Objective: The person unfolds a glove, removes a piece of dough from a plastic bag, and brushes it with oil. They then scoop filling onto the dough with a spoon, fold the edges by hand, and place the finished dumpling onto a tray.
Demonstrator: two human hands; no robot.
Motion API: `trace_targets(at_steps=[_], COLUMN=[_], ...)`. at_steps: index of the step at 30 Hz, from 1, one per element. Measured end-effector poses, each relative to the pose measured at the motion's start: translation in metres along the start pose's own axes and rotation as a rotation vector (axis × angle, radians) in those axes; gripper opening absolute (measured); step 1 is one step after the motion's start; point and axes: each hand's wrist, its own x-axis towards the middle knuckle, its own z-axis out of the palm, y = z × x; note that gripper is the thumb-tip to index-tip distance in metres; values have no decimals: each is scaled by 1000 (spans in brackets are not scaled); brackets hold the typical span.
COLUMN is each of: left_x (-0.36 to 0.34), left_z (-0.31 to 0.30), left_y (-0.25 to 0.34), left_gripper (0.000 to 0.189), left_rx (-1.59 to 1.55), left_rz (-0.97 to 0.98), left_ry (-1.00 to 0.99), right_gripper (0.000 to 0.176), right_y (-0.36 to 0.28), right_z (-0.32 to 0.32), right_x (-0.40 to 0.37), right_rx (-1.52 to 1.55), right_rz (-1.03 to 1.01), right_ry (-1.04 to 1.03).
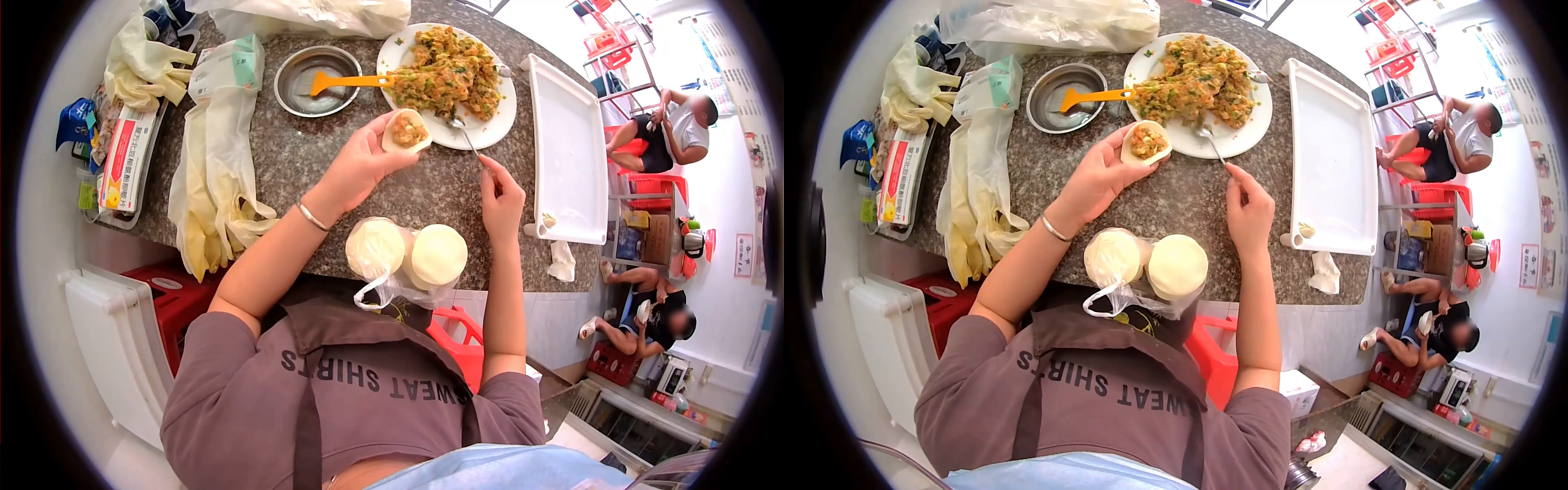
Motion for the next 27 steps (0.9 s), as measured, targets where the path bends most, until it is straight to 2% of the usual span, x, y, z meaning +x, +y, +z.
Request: trace_targets(at_steps=[1,2,4,6,8,9,10,12,14,16,20,22,26,27], left_x=[-2,-3,-4,-8,-11,-11,-11,-10,-9,-7,-9,-7,-7,-7], left_z=[2,3,5,11,13,13,13,12,12,12,7,2,5,5], left_y=[-2,-2,2,10,12,12,13,10,7,4,3,0,0,0], left_gripper=[46,46,51,51,51,50,50,48,47,44,37,29,25,25], left_rx=[116,118,148,79,14,111,208,228,242,380,527,729,752,776], left_rz=[105,104,87,34,-28,41,113,189,269,442,446,564,540,554], left_ry=[-46,-50,-26,16,55,58,62,69,83,160,197,166,153,122], right_gripper=[24,24,23,23,23,21,21,20,19,18,17,16,14,13], right_y=[-1,-3,-16,-41,-59,-58,-59,-62,-62,-66,-60,-61,-50,-49], right_z=[0,1,5,12,22,29,33,40,43,45,48,47,46,44], right_x=[4,9,17,18,21,25,28,35,39,40,40,39,38,38], right_rx=[-54,-54,-399,-312,173,333,337,704,752,845,817,804,781,824], right_rz=[26,27,-452,-384,-212,-119,-118,24,44,70,28,-16,-14,55], right_ry=[-2,2,195,171,-111,-178,-173,-241,-265,-231,-200,-180,-185,-224])
